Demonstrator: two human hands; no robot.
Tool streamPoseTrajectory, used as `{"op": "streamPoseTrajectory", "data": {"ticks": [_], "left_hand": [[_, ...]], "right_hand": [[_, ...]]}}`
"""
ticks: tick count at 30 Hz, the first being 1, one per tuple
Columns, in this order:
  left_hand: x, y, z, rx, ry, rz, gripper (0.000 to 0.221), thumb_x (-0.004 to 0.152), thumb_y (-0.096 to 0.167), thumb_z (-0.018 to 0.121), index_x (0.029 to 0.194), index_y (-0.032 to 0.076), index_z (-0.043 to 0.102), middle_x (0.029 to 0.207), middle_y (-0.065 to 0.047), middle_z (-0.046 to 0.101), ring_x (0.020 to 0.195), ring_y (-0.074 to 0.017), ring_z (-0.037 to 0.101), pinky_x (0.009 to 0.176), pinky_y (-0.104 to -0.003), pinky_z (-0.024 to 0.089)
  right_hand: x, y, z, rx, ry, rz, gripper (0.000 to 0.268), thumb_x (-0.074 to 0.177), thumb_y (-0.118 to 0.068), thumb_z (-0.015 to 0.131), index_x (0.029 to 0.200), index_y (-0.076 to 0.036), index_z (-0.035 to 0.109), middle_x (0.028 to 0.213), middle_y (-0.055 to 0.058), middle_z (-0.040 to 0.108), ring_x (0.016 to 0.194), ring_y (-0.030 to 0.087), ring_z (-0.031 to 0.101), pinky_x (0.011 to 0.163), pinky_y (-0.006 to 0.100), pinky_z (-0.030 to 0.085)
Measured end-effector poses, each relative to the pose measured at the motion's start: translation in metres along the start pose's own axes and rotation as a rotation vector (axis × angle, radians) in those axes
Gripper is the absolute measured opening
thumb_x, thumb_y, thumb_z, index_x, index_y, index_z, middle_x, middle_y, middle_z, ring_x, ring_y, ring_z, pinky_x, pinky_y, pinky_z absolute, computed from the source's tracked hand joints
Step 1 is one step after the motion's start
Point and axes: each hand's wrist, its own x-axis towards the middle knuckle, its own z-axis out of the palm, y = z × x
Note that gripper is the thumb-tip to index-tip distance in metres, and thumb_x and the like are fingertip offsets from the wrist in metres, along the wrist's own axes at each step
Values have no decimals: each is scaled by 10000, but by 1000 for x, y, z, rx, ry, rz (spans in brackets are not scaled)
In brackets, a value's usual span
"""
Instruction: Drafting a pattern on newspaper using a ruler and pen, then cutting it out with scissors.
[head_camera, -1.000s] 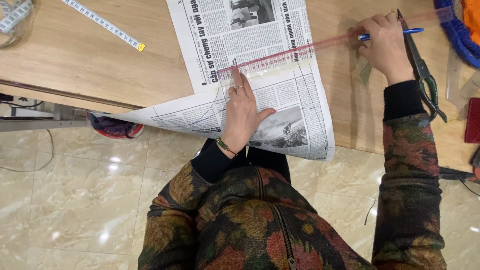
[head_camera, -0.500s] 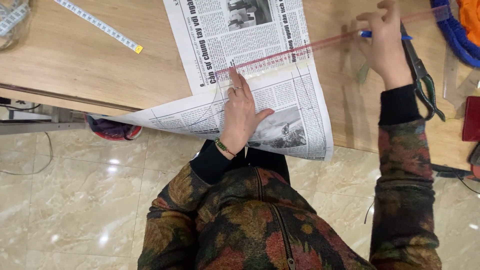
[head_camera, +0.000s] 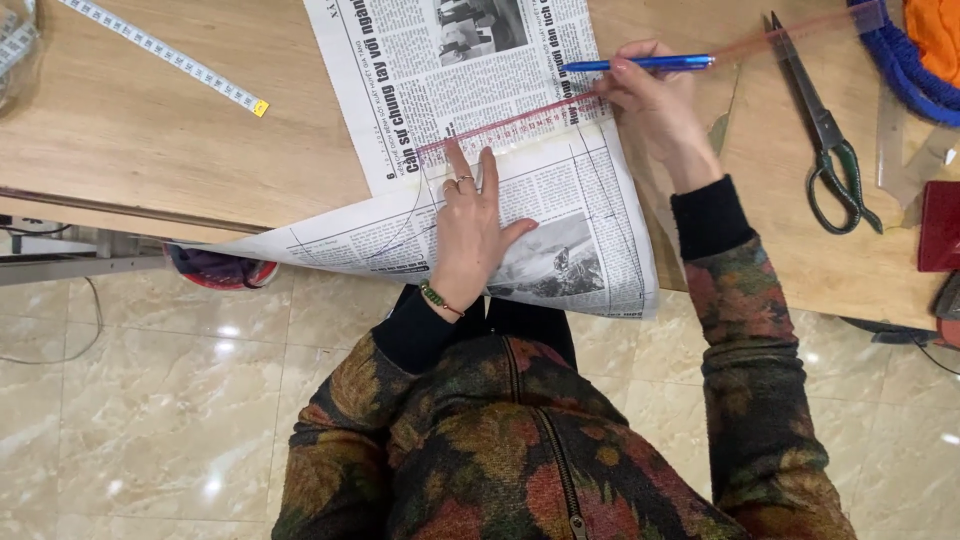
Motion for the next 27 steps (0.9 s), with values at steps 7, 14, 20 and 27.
{"op": "streamPoseTrajectory", "data": {"ticks": [7,14,20,27], "left_hand": [[1,-1,-5,-4,-18,0,1158,852,925,513,1610,79,283,1581,-349,264,882,-251,656,520,-248,588],[-1,-2,-5,66,9,20,1140,875,941,436,1607,78,294,1579,-334,296,848,-213,650,473,-213,533],[-1,-1,-1,6,28,16,1142,877,923,490,1600,60,301,1577,-363,261,943,-264,661,521,-245,582],[-2,-1,4,-3,50,14,1131,876,920,505,1601,72,318,1590,-351,241,951,-266,649,517,-254,580]], "right_hand": [[-8,-10,25,-27,22,-90,116,1103,-170,512,1000,-117,511,809,81,646,741,220,698,776,328,651],[-14,-5,23,-231,-37,-184,105,1125,-66,550,1050,-98,483,830,56,592,689,160,638,694,272,598],[-6,6,20,-440,-78,-383,196,1180,-156,463,1018,-102,367,652,53,463,564,169,564,587,286,551],[-4,8,17,-520,-125,-425,197,1190,-163,458,1034,-92,360,702,50,460,576,150,559,604,278,583]]}}
